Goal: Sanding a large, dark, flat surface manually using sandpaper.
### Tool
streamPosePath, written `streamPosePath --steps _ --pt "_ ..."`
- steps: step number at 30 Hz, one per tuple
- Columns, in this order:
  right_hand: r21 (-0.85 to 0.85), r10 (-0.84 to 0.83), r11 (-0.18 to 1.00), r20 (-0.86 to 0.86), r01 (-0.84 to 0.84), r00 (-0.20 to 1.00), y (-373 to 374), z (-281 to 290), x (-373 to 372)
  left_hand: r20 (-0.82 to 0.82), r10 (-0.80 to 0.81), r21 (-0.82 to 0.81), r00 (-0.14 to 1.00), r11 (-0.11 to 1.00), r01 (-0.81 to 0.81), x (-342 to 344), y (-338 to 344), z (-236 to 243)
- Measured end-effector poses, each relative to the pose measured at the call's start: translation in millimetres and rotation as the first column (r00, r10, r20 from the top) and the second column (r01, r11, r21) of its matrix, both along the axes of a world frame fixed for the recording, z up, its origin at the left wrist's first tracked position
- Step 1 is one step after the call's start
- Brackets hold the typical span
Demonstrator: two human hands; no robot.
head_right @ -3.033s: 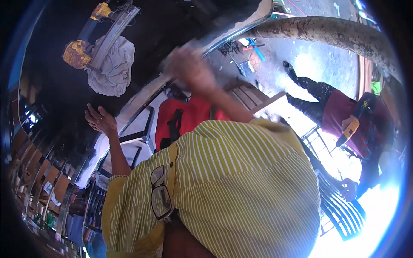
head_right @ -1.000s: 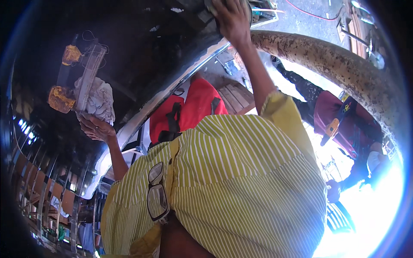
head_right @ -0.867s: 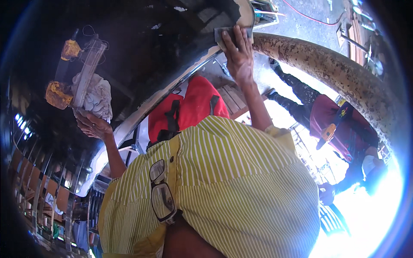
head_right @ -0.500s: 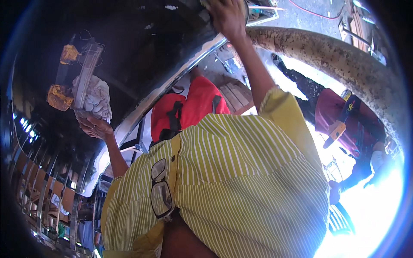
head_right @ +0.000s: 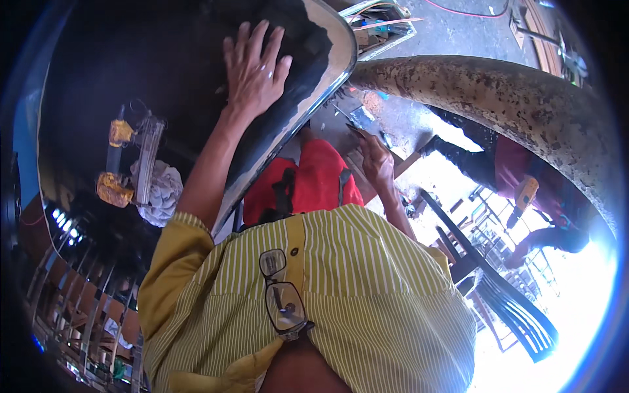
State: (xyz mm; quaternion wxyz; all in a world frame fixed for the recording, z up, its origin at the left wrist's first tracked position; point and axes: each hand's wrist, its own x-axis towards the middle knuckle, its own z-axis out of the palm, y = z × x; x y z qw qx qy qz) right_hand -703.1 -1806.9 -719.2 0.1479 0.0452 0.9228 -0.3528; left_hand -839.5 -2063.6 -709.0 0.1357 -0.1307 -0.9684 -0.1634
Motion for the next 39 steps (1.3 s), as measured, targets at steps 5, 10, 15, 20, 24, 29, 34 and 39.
streamPosePath --steps 5,10,15,20,24,29,34,39 --pt "-0.027 -0.131 0.991 0.034 0.132 0.991 4 -3 9 -0.102 -0.1 -0.109 0.99 0.99 0.088 -55 16 -13" --pt "0.019 -0.221 0.975 0.175 0.221 0.96 12 -20 37 -0.054 -0.074 -0.071 0.996 0.995 0.07 -69 25 -14" --pt "0.046 -0.249 0.968 0.263 0.245 0.932 20 -37 48 -0.162 -0.176 -0.073 0.971 0.983 0.166 -70 22 -18" --pt "0.043 -0.276 0.961 0.211 0.274 0.938 19 -36 41 -0.042 -0.201 -0.118 0.979 0.974 0.195 -60 21 -26" --pt "0.002 -0.25 0.968 0.147 0.252 0.957 19 -34 37 -0.082 -0.247 -0.089 0.965 0.967 0.24 -60 21 -28" --pt "0.026 -0.235 0.972 0.164 0.234 0.958 25 -40 39 -0.169 -0.17 -0.095 0.971 0.983 0.156 -71 20 -27" --pt "0.09 -0.293 0.955 0.162 0.282 0.942 25 -43 39 -0.058 -0.205 -0.097 0.977 0.975 0.198 -50 33 -26" --pt "0.017 -0.284 0.958 0.159 0.285 0.946 22 -42 38 0.058 -0.328 -0.063 0.943 0.941 0.332 -22 53 -21"
